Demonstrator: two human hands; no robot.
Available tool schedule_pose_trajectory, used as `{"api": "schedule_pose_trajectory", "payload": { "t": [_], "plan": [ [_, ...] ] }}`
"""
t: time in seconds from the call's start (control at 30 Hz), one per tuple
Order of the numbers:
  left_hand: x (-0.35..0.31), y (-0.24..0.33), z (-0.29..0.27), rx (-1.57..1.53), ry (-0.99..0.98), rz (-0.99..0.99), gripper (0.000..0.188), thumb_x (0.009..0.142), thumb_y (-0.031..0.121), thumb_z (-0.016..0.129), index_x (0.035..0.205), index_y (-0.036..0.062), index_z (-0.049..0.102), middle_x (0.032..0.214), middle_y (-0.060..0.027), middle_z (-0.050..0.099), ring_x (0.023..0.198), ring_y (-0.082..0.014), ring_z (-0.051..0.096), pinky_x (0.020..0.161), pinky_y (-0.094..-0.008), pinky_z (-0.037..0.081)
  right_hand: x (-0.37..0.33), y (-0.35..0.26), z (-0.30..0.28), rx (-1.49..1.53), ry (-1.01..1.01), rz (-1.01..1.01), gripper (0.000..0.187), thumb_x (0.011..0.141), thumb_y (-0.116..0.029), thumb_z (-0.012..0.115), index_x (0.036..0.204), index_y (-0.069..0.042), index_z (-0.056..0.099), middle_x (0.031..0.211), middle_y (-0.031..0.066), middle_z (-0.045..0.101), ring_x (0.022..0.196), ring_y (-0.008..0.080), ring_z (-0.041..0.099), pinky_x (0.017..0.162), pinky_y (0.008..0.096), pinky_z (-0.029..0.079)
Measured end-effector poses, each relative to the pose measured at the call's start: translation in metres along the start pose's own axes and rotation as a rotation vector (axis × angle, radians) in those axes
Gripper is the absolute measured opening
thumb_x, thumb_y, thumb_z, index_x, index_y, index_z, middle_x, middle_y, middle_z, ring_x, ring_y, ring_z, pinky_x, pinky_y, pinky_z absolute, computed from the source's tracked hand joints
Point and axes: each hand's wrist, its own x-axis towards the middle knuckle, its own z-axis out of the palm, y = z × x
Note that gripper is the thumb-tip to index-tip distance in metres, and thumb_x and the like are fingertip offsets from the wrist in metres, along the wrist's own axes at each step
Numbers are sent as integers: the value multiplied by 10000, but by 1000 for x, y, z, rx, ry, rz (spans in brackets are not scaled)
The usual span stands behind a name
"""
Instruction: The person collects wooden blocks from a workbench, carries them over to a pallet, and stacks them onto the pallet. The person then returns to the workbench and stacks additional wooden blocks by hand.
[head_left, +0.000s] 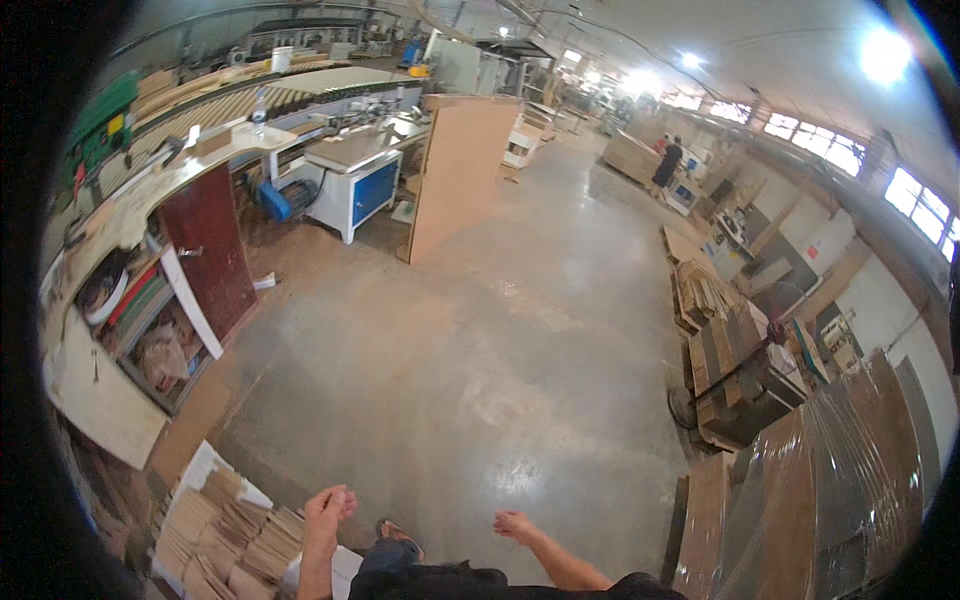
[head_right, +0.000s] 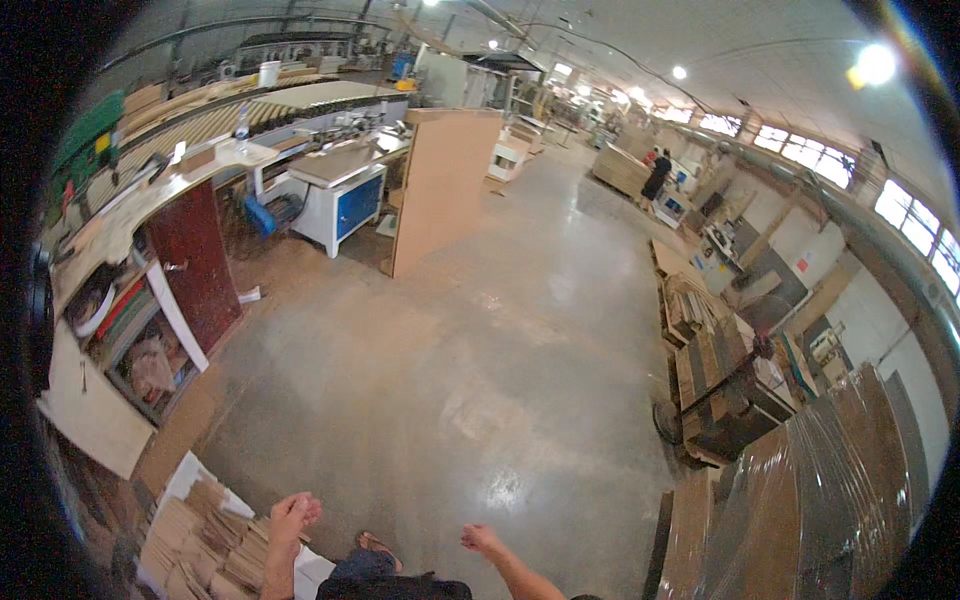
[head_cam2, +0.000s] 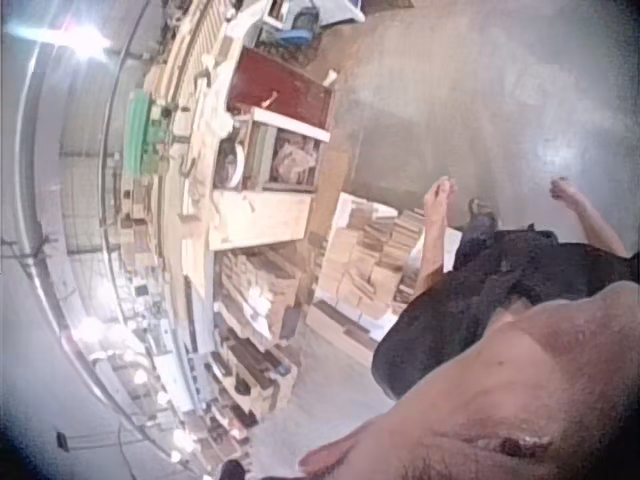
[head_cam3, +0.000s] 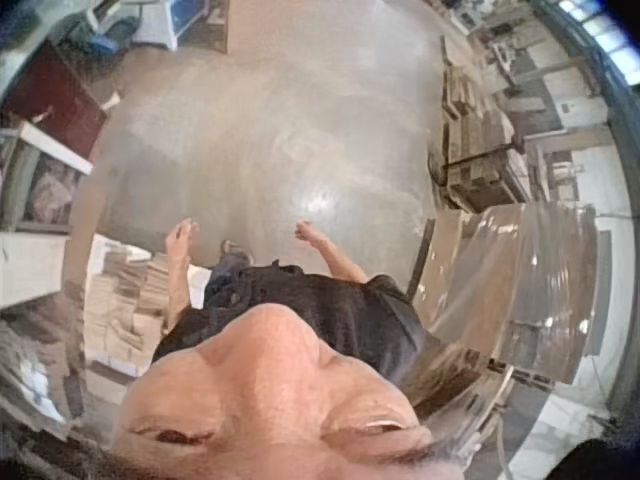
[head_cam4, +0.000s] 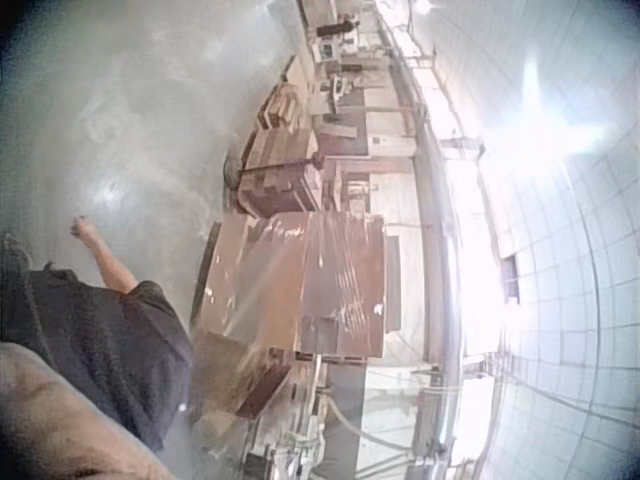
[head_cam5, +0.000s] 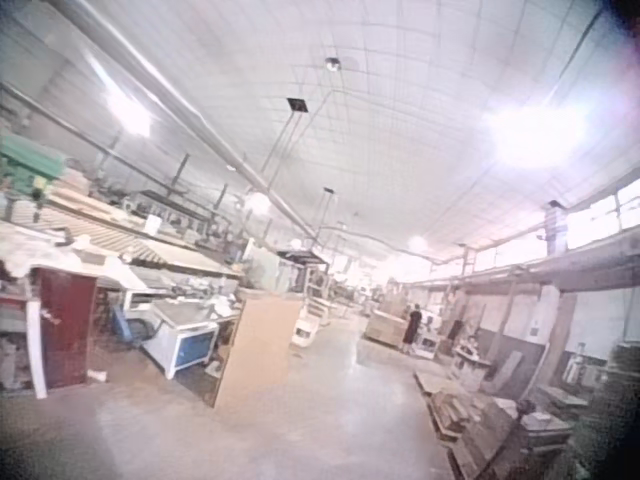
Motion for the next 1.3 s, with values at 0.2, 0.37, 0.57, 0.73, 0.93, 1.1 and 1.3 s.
{"api": "schedule_pose_trajectory", "payload": {
  "t": [0.2, 0.37, 0.57, 0.73, 0.93, 1.1, 1.3],
  "plan": [
    [126, 119, 18, 49, -124, 146, 301, 917, 159, 557, 1114, -68, 575, 976, -146, 651, 850, -191, 632, 767, -303, 513, 54, -11, -21, 224, 322, 236, 327, 931, -302, 526, 1021, 9, 574, 914, 131, 646, 767, 252, 641, 671, 358, 525],
    [223, 172, 10, 206, -98, 271, 321, 924, 158, 519, 1140, -77, 555, 985, -161, 651, 867, -210, 636, 784, -313, 508, 126, -39, 29, 312, 144, 228, 310, 940, -296, 516, 997, 4, 571, 923, 145, 653, 795, 274, 649, 663, 369, 533],
    [325, 202, -27, 133, -2, 128, 310, 907, 136, 540, 1124, -84, 567, 986, -160, 644, 855, -207, 636, 784, -312, 511, 336, -121, 90, 400, -310, 96, 255, 927, -278, 540, 908, -33, 607, 884, 117, 646, 772, 232, 636, 677, 353, 533],
    [384, 235, -73, 86, 223, 108, 342, 906, 173, 548, 1135, -81, 555, 980, -155, 641, 851, -206, 637, 764, -312, 514, 394, -401, 254, -132, -235, -140, 349, 885, -365, 535, 781, -36, 590, 695, 62, 611, 597, 152, 563, 522, 295, 448],
    [471, 275, -105, -19, 415, 129, 388, 903, 244, 578, 1135, -67, 559, 960, -145, 642, 798, -188, 629, 716, -298, 509, 432, -663, 425, -354, -342, -402, 362, 911, -331, 513, 957, 15, 607, 857, 79, 634, 731, 142, 585, 665, 283, 493],
    [561, 318, -121, -70, 479, 78, 352, 901, 237, 582, 1089, -60, 578, 896, -131, 647, 750, -167, 620, 691, -281, 496, 433, -768, 551, -376, -544, -486, 358, 926, -339, 503, 989, -1, 604, 905, 61, 621, 808, 144, 581, 725, 286, 489],
    [681, 391, -189, -48, 227, 260, 242, 920, 174, 530, 976, -56, 580, 716, -28, 521, 613, -105, 458, 561, -248, 377, 436, -860, 655, -445, -832, -628, 347, 945, -341, 490, 991, -18, 608, 880, 36, 618, 780, 119, 570, 715, 275, 477]
  ]
}}
